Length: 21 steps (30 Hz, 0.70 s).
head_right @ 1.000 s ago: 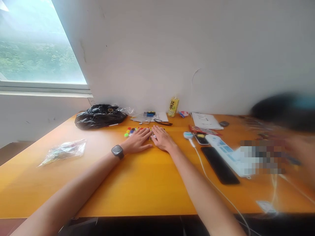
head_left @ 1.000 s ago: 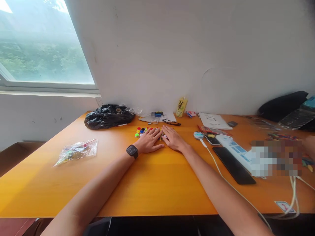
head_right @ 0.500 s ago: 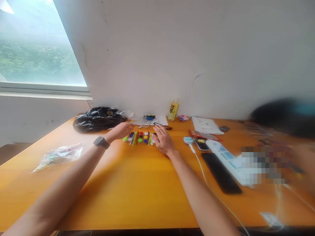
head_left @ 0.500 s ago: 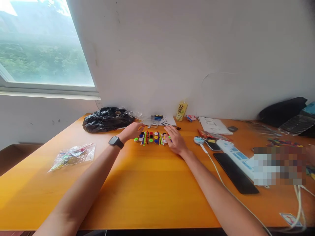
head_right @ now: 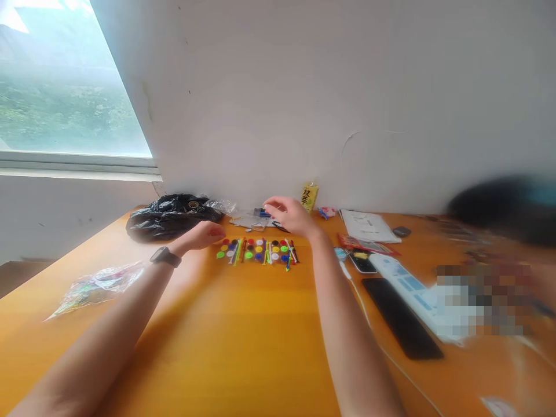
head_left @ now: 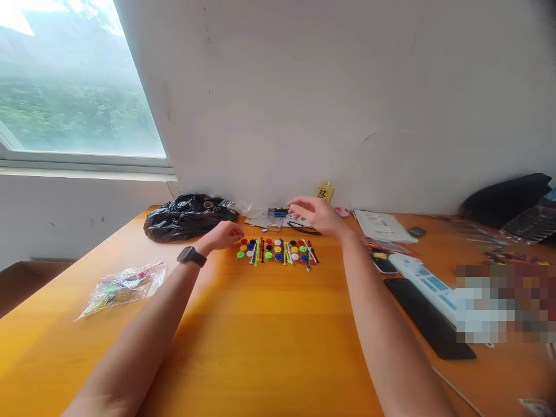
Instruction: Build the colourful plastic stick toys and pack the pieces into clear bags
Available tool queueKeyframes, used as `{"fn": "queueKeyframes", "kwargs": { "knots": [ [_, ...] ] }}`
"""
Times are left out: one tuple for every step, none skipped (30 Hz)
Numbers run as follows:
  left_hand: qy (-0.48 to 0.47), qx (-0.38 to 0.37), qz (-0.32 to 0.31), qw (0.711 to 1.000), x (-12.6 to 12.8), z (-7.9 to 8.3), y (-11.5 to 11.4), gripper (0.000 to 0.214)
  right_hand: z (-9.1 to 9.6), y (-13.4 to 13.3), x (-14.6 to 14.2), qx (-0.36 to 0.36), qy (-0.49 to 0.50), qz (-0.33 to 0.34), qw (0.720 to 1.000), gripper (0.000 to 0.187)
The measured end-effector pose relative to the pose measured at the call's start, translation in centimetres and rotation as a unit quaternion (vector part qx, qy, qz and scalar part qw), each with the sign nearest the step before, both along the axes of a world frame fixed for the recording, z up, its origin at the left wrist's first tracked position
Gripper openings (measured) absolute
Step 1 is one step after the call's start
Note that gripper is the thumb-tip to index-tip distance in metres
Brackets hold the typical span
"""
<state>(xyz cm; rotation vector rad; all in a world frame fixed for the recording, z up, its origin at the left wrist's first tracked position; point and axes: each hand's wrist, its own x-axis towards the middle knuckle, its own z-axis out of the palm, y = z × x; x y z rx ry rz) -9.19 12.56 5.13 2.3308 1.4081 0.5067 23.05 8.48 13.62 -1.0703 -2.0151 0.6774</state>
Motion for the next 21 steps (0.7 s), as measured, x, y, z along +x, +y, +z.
{"fn": "queueKeyframes", "kwargs": {
  "knots": [
    [-0.003, 0.005, 0.008, 1.000, -0.2, 0.0, 0.0, 0.036, 0.4, 0.0, 0.5, -0.012, 0.005, -0.001, 1.000, 0.034],
    [-0.006, 0.007, 0.012, 1.000, -0.2, 0.1, 0.0, 0.039, 0.7, 0.0, 1.0, -0.023, -0.003, -0.002, 1.000, 0.035],
    [-0.007, 0.006, 0.012, 1.000, -0.2, 0.0, 0.0, 0.041, 0.7, 0.0, 1.4, -0.033, -0.019, -0.006, 0.999, 0.034],
    [-0.006, 0.002, 0.007, 1.000, -0.1, 0.0, -0.1, 0.042, 0.7, -0.1, 1.9, -0.041, -0.042, -0.010, 0.998, 0.034],
    [-0.004, -0.004, 0.001, 1.000, 0.1, -0.1, -0.2, 0.042, 0.6, -0.2, 2.3, -0.046, -0.067, -0.014, 0.997, 0.033],
    [-0.002, -0.010, -0.006, 1.000, 0.3, -0.3, -0.3, 0.040, 0.6, -0.2, 2.6, -0.050, -0.089, -0.019, 0.995, 0.033],
    [-0.001, -0.014, -0.010, 1.000, 0.5, -0.5, -0.3, 0.039, 0.5, -0.3, 2.8, -0.052, -0.105, -0.023, 0.993, 0.033],
    [-0.001, -0.015, -0.012, 1.000, 0.7, -0.7, -0.3, 0.037, 0.5, -0.4, 3.0, -0.054, -0.117, -0.026, 0.991, 0.033],
    [-0.001, -0.015, -0.011, 1.000, 0.9, -0.9, -0.3, 0.036, 0.4, -0.4, 3.0, -0.055, -0.126, -0.029, 0.990, 0.033],
    [-0.003, -0.012, -0.009, 1.000, 0.9, -1.0, -0.2, 0.036, 0.4, -0.5, 2.9, -0.056, -0.132, -0.030, 0.989, 0.033],
    [-0.005, -0.009, -0.005, 1.000, 0.8, -1.1, -0.1, 0.035, 0.3, -0.4, 2.7, -0.055, -0.137, -0.030, 0.989, 0.032],
    [-0.008, -0.004, 0.000, 1.000, 0.7, -1.1, 0.0, 0.035, 0.2, -0.3, 2.4, -0.050, -0.142, -0.027, 0.988, 0.031],
    [-0.012, 0.003, 0.005, 1.000, 0.5, -0.9, 0.0, 0.035, -0.1, -0.2, 2.1, -0.043, -0.145, -0.023, 0.988, 0.030],
    [-0.015, 0.010, 0.010, 1.000, 0.3, -0.6, 0.0, 0.035, -0.5, 0.1, 1.6, -0.033, -0.143, -0.017, 0.989, 0.028],
    [-0.020, 0.018, 0.013, 1.000, 0.3, -0.1, -0.1, 0.035, -1.2, 0.5, 1.1, -0.022, -0.137, -0.012, 0.990, 0.026],
    [-0.026, 0.026, 0.012, 0.999, 0.4, 0.6, -0.3, 0.034, -1.9, 1.0, 0.6, -0.009, -0.125, -0.011, 0.992, 0.024],
    [-0.032, 0.032, 0.005, 0.999, 0.7, 1.3, -0.7, 0.033, -2.8, 1.6, 0.1, 0.001, -0.110, -0.009, 0.994, 0.023],
    [-0.042, 0.034, -0.012, 0.998, 1.3, 2.1, -1.3, 0.032, -3.8, 2.1, -0.5, 0.010, -0.095, -0.009, 0.995, 0.023],
    [-0.049, 0.029, -0.039, 0.998, 2.2, 2.8, -1.9, 0.031, -4.9, 2.7, -1.1, 0.019, -0.087, -0.008, 0.996, 0.023],
    [-0.053, 0.013, -0.081, 0.995, 3.3, 3.3, -2.7, 0.030, -5.9, 3.2, -1.6, 0.024, -0.080, -0.012, 0.996, 0.021],
    [-0.058, -0.015, -0.132, 0.989, 4.5, 3.7, -3.6, 0.028, -6.9, 3.6, -2.2, 0.027, -0.077, -0.014, 0.997, 0.020]
  ]
}}
